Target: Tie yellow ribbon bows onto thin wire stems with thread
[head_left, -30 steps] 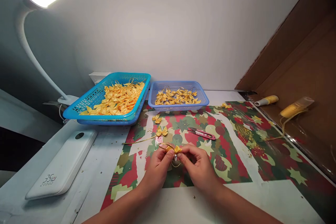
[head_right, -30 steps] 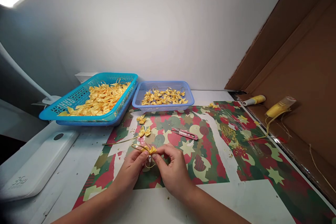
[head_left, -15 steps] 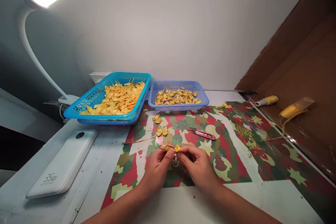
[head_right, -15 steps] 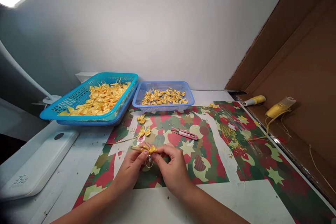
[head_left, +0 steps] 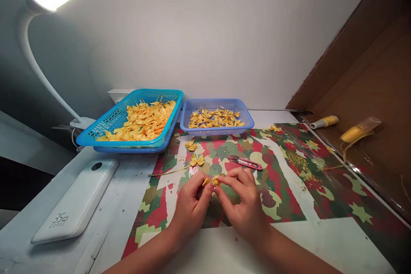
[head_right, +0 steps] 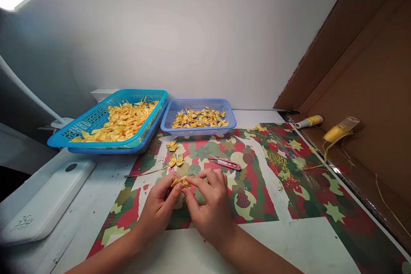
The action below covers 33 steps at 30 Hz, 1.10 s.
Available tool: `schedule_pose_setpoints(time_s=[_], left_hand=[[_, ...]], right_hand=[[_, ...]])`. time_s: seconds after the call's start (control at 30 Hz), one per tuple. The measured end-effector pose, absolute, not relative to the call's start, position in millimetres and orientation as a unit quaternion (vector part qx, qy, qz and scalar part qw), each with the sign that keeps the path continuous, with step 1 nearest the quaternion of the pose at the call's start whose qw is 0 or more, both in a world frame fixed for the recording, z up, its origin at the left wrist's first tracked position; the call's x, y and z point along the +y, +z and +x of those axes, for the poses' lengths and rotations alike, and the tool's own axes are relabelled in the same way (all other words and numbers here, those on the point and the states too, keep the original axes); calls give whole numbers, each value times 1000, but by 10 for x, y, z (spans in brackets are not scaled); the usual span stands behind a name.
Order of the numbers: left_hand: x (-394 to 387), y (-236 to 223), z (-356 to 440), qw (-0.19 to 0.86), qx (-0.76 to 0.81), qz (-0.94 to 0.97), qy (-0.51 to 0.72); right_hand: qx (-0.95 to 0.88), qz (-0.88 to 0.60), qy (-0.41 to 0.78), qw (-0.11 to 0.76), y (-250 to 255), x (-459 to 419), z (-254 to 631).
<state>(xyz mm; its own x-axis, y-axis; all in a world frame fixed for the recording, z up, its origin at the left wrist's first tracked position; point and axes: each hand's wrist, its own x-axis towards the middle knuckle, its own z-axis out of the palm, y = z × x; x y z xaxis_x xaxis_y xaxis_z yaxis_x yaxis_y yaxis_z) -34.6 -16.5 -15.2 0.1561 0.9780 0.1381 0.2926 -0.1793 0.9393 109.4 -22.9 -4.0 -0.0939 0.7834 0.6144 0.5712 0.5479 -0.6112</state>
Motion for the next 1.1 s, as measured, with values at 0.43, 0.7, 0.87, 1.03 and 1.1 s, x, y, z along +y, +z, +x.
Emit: schedule_pose_setpoints(time_s=[0.43,0.7,0.87,1.03,1.1], left_hand=[[-128,-170,-371,393,466,689,392],[-112,-137,-362,374,449,707,399],[-87,-104,-368,380,451,705,394],[-40,-72,-386,417,478,667,391],[-23,-52,-392,435,487,646,396]], right_hand=[[-720,-480,182,467,6,-191,1084],[-682,-474,231,506,-60,-218,1044],[-670,-456,243,534,-98,-196,1029],[-658,-435,236,568,-51,-173,1065],[-652,-421,250,580,-51,-150,1095]])
